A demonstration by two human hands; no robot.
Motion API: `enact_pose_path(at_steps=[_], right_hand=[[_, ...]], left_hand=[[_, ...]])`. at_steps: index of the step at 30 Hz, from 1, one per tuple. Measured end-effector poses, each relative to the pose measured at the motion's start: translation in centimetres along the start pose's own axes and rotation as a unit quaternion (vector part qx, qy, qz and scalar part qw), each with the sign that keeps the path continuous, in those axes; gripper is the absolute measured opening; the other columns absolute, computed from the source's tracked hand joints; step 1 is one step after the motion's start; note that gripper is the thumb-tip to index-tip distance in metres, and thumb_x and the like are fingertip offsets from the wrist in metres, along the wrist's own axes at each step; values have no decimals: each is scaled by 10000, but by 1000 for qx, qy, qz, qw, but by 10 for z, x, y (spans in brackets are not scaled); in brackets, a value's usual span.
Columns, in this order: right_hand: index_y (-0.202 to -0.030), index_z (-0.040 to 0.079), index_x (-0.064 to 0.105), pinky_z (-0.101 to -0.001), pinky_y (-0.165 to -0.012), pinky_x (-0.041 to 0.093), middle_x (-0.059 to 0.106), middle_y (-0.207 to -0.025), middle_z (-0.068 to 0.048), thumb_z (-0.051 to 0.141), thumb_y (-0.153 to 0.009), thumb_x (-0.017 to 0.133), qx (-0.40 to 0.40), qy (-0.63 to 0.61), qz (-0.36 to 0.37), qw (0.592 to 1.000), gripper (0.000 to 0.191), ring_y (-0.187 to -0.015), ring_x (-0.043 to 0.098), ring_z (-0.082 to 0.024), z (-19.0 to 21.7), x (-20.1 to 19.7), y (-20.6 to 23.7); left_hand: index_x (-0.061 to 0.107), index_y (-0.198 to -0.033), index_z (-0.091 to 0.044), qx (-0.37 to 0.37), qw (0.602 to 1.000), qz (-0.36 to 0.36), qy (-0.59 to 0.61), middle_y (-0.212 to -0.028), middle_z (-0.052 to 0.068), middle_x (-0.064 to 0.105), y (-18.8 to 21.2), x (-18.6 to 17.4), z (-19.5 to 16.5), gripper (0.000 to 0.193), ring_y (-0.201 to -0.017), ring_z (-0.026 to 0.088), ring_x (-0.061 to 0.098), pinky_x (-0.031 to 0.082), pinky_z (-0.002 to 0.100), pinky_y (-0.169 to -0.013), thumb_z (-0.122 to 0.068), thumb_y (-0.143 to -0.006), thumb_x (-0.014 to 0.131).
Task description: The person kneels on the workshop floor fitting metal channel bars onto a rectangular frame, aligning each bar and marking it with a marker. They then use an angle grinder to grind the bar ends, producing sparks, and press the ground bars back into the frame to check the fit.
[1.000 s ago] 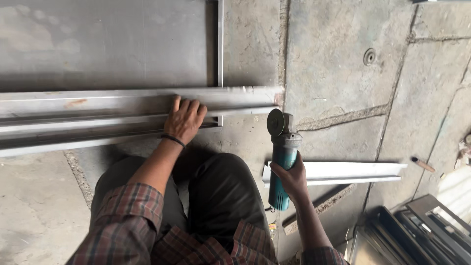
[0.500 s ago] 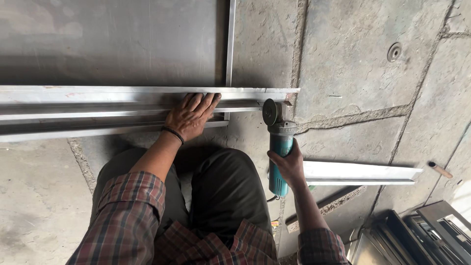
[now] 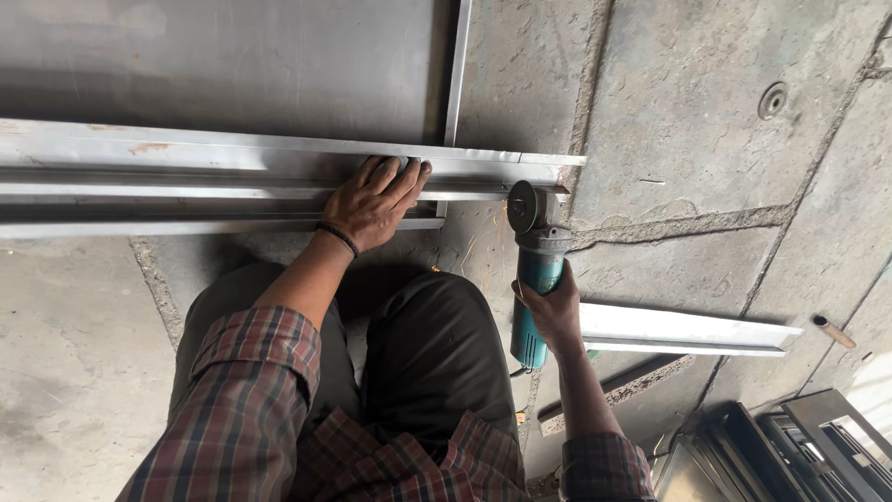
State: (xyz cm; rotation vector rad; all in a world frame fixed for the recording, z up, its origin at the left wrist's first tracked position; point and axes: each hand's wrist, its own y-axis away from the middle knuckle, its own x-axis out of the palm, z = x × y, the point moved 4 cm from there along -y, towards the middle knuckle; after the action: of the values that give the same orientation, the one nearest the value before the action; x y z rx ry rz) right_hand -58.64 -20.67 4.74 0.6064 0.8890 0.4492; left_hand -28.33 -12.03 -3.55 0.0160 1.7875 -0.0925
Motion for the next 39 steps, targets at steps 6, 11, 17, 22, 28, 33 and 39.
enact_pose_path(at_steps=[6,11,17,22,28,33,39], right_hand=[[-1196,45,557,-331,-745,575,686,-968,-59,155,-780,823,0,-57,5,998,505,-839,661,-131,-7,5,-5],[-1227,20,569,-318,-706,538,684,-957,-75,101,-797,797,-2,-49,2,999,493,-806,628,-130,-18,6,-12],[-1243,29,550,-291,-738,549,683,-994,-53,95,-780,803,-19,-70,24,997,531,-843,628,-105,-27,4,-20],[-1226,22,556,-329,-713,547,688,-957,-78,139,-779,820,12,-57,36,998,532,-800,634,-153,-27,0,-20],[-1221,42,566,-314,-758,567,695,-987,-60,156,-760,816,-15,0,35,999,537,-859,668,-138,-11,-2,-18],[-1206,41,571,-330,-751,555,691,-991,-71,169,-768,827,-19,-8,24,999,522,-855,640,-140,-2,0,-14],[-1185,38,579,-351,-723,570,713,-945,-89,175,-770,829,23,51,18,998,504,-804,677,-161,1,-3,-16]], left_hand=[[467,-1552,-137,3,1000,0,-14,-1504,-1,474,1,3,1,530,-1349,205,464,407,408,-1173,-385,-1085,491],[468,-1534,-123,4,1000,5,5,-1506,22,448,1,5,2,588,-1351,221,449,399,414,-1164,-418,-1025,481],[448,-1571,-120,4,1000,1,-12,-1527,30,443,1,2,1,546,-1371,226,435,386,425,-1186,-364,-1083,481],[442,-1558,-136,-5,1000,1,20,-1528,23,458,1,2,2,528,-1367,224,441,384,431,-1166,-310,-1060,463],[439,-1542,-124,-9,1000,12,13,-1517,-2,478,0,1,3,523,-1335,213,445,366,416,-1169,-295,-1048,449],[443,-1553,-101,-4,999,-26,19,-1496,8,483,0,-5,5,513,-1336,215,440,360,406,-1171,-318,-1087,437],[443,-1568,-113,-8,1000,-23,4,-1474,-1,482,0,-3,4,520,-1346,199,427,355,400,-1183,-306,-1085,452]])
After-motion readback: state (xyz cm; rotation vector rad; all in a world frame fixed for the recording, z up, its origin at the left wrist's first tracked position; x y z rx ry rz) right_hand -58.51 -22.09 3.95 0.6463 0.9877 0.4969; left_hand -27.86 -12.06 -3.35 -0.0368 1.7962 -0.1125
